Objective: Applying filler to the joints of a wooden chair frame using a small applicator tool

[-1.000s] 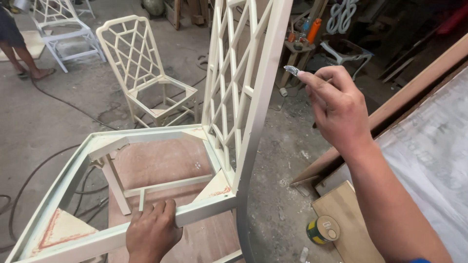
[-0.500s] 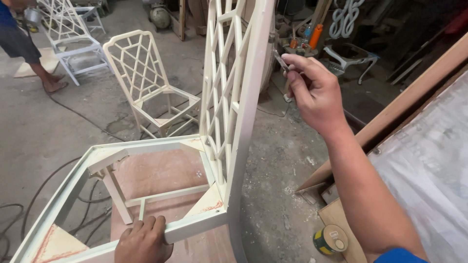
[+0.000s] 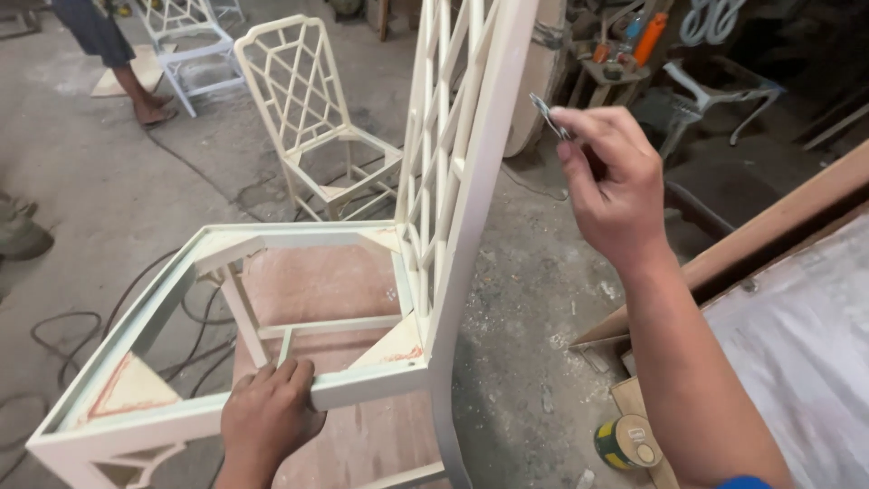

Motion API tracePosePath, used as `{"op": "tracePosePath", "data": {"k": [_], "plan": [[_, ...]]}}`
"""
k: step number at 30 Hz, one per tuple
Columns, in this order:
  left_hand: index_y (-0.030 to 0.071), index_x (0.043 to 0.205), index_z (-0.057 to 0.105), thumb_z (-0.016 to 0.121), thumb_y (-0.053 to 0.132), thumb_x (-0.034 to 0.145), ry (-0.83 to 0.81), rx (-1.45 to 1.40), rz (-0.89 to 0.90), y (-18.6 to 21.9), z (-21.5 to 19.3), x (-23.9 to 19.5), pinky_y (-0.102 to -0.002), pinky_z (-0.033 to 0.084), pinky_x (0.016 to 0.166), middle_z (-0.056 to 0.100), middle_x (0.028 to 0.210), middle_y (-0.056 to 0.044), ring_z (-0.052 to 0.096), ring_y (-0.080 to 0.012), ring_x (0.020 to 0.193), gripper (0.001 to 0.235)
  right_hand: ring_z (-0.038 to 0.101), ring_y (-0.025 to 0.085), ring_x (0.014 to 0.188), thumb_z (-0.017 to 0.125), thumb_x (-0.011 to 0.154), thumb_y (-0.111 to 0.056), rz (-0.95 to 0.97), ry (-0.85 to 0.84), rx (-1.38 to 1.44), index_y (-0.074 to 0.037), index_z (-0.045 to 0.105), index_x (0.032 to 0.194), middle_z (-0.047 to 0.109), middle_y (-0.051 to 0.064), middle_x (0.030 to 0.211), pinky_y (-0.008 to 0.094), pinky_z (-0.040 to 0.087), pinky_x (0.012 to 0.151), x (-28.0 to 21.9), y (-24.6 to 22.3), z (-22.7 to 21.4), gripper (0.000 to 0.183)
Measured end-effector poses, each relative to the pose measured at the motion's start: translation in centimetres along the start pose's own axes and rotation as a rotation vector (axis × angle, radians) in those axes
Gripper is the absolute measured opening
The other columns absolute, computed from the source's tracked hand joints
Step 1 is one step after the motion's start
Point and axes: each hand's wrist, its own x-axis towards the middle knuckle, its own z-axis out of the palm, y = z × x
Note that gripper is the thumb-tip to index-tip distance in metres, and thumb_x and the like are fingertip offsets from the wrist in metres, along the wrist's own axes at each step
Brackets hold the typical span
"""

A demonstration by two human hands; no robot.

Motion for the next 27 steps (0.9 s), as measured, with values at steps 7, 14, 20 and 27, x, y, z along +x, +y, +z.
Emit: {"op": "tracePosePath", "data": {"k": [7, 14, 20, 27], "plan": [[0.021, 0.077, 0.059, 0.065, 0.030, 0.058, -0.099, -0.009, -0.024, -0.7, 1.2, 1.1, -0.042, 0.052, 0.064, 0.068, 0.075, 0.002, 0.069, -0.0265, 0.075, 0.023, 0.060, 0.030, 0.098, 0.063, 0.108, 0.011, -0.095, 0.035, -0.111, 0.003, 0.068, 0.134, 0.059, 0.019, 0.110, 0.039, 0.051, 0.085, 0.9, 1.4, -0.8, 0.027], [0.023, 0.082, 0.062, 0.066, 0.031, 0.055, -0.005, 0.042, -0.005, -0.8, 1.0, 2.2, -0.039, 0.052, 0.063, 0.061, 0.073, 0.003, 0.066, -0.0251, 0.070, 0.028, 0.061, 0.027, 0.087, 0.064, 0.106, 0.013, -0.212, 0.050, -0.193, 0.008, 0.072, 0.126, 0.060, 0.017, 0.105, 0.036, 0.050, 0.073, 5.6, 2.1, -0.3, 0.022], [0.024, 0.083, 0.061, 0.067, 0.034, 0.058, -0.149, 0.012, -0.064, -1.2, 1.8, 2.1, -0.043, 0.053, 0.063, 0.065, 0.077, 0.008, 0.066, -0.0274, 0.077, 0.028, 0.059, 0.025, 0.084, 0.064, 0.106, 0.012, -0.198, 0.003, -0.132, 0.006, 0.071, 0.127, 0.059, 0.015, 0.107, 0.036, 0.048, 0.073, 6.4, 2.7, 0.2, 0.023], [0.024, 0.085, 0.062, 0.065, 0.031, 0.056, -0.117, 0.001, -0.051, -1.3, 1.7, 3.3, -0.044, 0.054, 0.060, 0.068, 0.077, 0.007, 0.069, -0.0262, 0.079, 0.029, 0.062, 0.026, 0.098, 0.058, 0.106, 0.009, -0.046, 0.025, 0.026, 0.008, 0.067, 0.128, 0.065, 0.019, 0.113, 0.035, 0.051, 0.082, 5.0, 3.2, 0.4, 0.023]]}}
